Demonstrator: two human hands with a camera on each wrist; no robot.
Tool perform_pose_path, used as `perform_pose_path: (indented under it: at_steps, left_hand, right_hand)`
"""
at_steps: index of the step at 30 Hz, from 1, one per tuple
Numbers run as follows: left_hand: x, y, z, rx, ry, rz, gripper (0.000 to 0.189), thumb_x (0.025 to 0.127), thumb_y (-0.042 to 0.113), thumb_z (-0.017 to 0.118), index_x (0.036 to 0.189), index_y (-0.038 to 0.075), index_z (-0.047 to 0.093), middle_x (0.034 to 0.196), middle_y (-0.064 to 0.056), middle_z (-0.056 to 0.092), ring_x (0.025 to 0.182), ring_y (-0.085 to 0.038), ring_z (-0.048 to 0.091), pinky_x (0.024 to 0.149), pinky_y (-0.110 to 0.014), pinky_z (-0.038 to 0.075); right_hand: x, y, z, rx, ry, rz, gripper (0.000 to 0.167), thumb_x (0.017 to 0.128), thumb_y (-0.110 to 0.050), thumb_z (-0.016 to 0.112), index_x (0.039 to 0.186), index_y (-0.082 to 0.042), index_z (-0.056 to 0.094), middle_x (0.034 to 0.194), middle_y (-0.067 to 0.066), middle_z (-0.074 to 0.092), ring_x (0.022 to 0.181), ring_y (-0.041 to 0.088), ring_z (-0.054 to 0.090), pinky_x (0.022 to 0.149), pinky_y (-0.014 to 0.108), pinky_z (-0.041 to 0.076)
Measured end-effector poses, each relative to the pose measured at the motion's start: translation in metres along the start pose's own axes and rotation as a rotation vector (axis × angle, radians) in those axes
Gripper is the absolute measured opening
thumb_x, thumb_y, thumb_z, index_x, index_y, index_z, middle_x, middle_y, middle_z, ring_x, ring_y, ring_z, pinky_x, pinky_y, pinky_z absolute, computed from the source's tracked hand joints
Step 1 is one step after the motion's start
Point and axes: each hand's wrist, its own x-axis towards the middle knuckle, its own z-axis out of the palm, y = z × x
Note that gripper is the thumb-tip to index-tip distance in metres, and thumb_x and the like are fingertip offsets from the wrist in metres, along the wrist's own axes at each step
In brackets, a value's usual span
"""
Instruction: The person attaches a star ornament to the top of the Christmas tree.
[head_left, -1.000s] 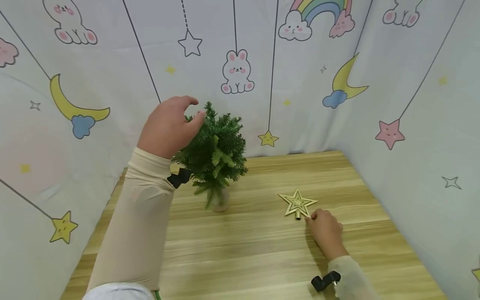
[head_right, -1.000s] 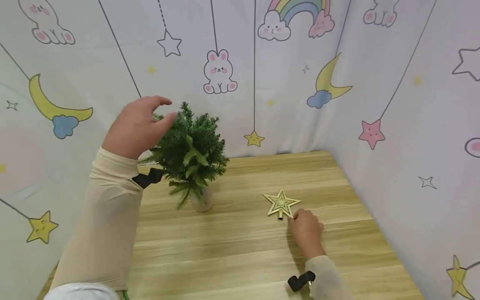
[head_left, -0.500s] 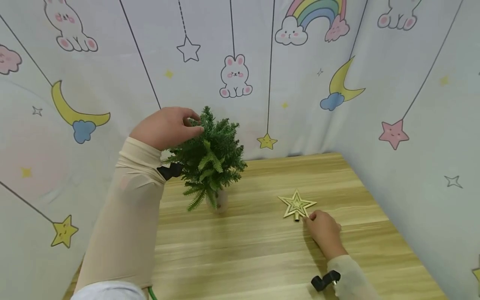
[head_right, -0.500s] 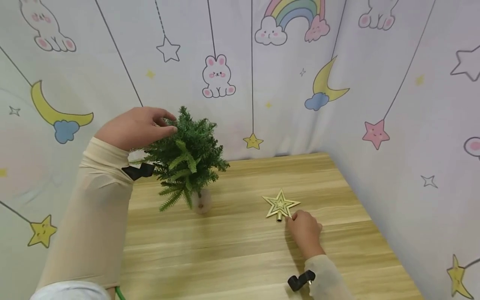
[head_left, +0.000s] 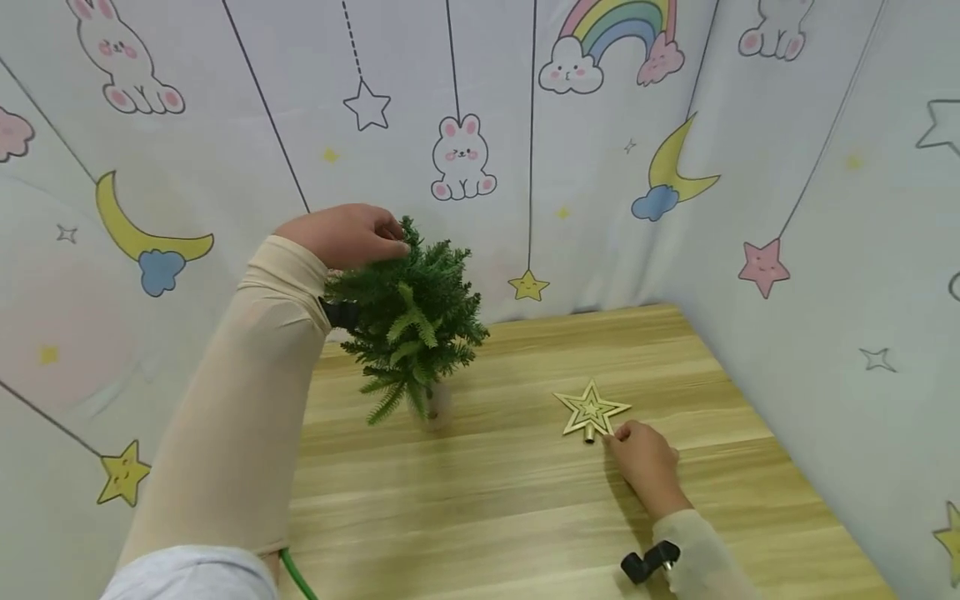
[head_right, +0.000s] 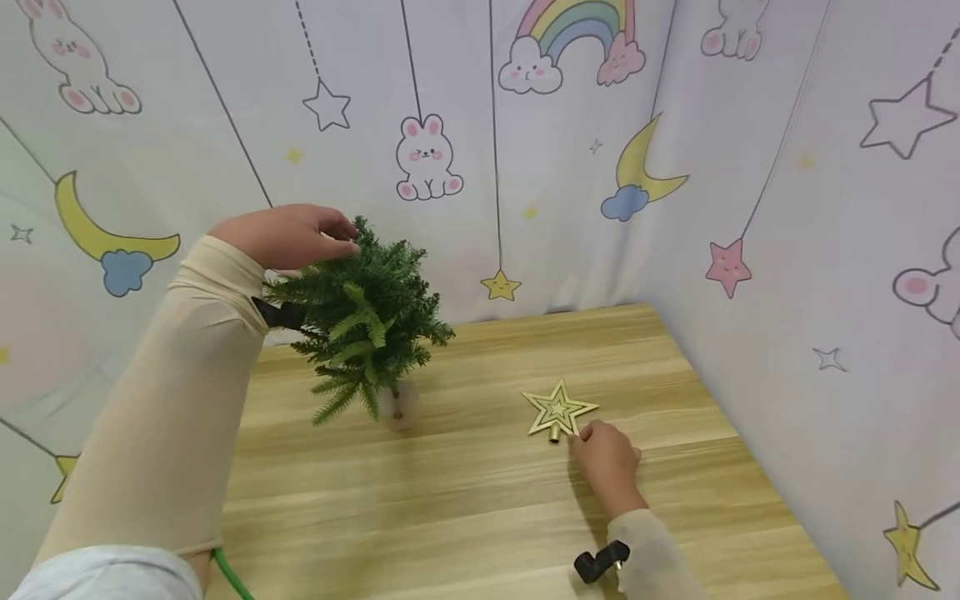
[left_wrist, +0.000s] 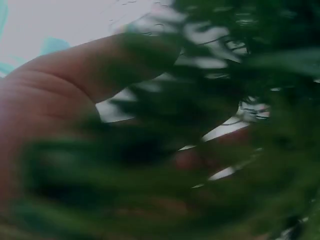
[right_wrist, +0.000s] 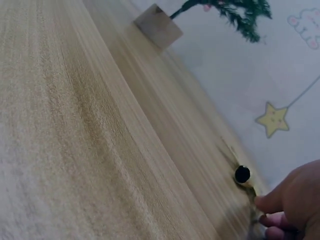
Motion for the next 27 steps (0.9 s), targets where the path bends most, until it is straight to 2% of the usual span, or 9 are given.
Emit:
perform_pose_path:
  at_steps: [4, 7, 12, 16, 21, 24, 27]
  left_hand:
    - [0.017, -0.01, 0.014, 0.042, -0.022, -0.022, 0.074, 0.106, 0.047, 0.05, 0.16, -0.001, 0.032, 0.162, -0.023, 0.036, 0.149, -0.043, 0.033, 0.121, -0.06, 0.027]
    - [0.027, -0.014, 0.023, 0.039, -0.002, -0.02, 0.076, 0.107, 0.046, 0.051, 0.161, -0.002, 0.028, 0.166, -0.023, 0.029, 0.153, -0.044, 0.025, 0.124, -0.059, 0.021]
    - [0.033, -0.019, 0.029, -0.064, 0.097, -0.014, 0.064, 0.106, 0.038, 0.057, 0.154, -0.003, 0.044, 0.159, -0.023, 0.043, 0.142, -0.042, 0.044, 0.119, -0.058, 0.033]
    - [0.032, -0.021, 0.031, -0.129, 0.131, -0.029, 0.061, 0.105, 0.038, 0.059, 0.151, -0.001, 0.049, 0.157, -0.021, 0.046, 0.14, -0.04, 0.048, 0.117, -0.057, 0.037]
    - [0.033, -0.021, 0.032, -0.162, 0.156, -0.037, 0.056, 0.104, 0.037, 0.06, 0.146, 0.0, 0.055, 0.152, -0.021, 0.052, 0.138, -0.041, 0.05, 0.116, -0.057, 0.038]
    - [0.034, -0.022, 0.032, -0.173, 0.172, -0.039, 0.053, 0.104, 0.035, 0.061, 0.143, -0.001, 0.057, 0.149, -0.022, 0.054, 0.136, -0.041, 0.052, 0.115, -0.056, 0.039]
    - [0.036, -0.022, 0.032, -0.176, 0.18, -0.031, 0.052, 0.104, 0.034, 0.062, 0.143, -0.001, 0.057, 0.149, -0.022, 0.055, 0.135, -0.04, 0.052, 0.116, -0.055, 0.039]
  right_hand:
    - [-0.002, -0.001, 0.002, 0.0, 0.001, -0.004, 0.025, 0.097, -0.034, 0.071, 0.086, -0.011, 0.068, 0.085, 0.005, 0.071, 0.078, 0.028, 0.063, 0.083, 0.058, 0.038]
    - [-0.004, -0.001, 0.003, 0.001, 0.011, -0.002, 0.025, 0.097, -0.033, 0.071, 0.086, -0.011, 0.068, 0.085, 0.005, 0.071, 0.079, 0.028, 0.063, 0.082, 0.058, 0.037]
    - [-0.004, 0.0, 0.004, 0.033, 0.033, -0.007, 0.024, 0.096, -0.033, 0.072, 0.088, -0.011, 0.069, 0.088, 0.005, 0.072, 0.082, 0.03, 0.065, 0.086, 0.06, 0.037]
    - [-0.004, 0.001, 0.006, 0.079, 0.067, -0.026, 0.024, 0.094, -0.033, 0.074, 0.089, -0.01, 0.07, 0.086, 0.005, 0.073, 0.081, 0.028, 0.066, 0.085, 0.057, 0.041]
    - [-0.003, 0.0, 0.006, 0.136, 0.084, -0.036, 0.023, 0.093, -0.029, 0.075, 0.09, -0.006, 0.073, 0.084, 0.006, 0.072, 0.075, 0.024, 0.064, 0.069, 0.04, 0.05]
    - [-0.002, -0.003, 0.004, 0.183, 0.095, -0.023, 0.023, 0.092, -0.026, 0.077, 0.09, -0.004, 0.074, 0.083, 0.006, 0.073, 0.073, 0.022, 0.063, 0.064, 0.035, 0.048]
    - [-0.001, -0.004, 0.002, 0.28, 0.069, 0.021, 0.021, 0.093, -0.023, 0.076, 0.09, -0.003, 0.074, 0.08, 0.006, 0.073, 0.068, 0.019, 0.06, 0.06, 0.032, 0.047]
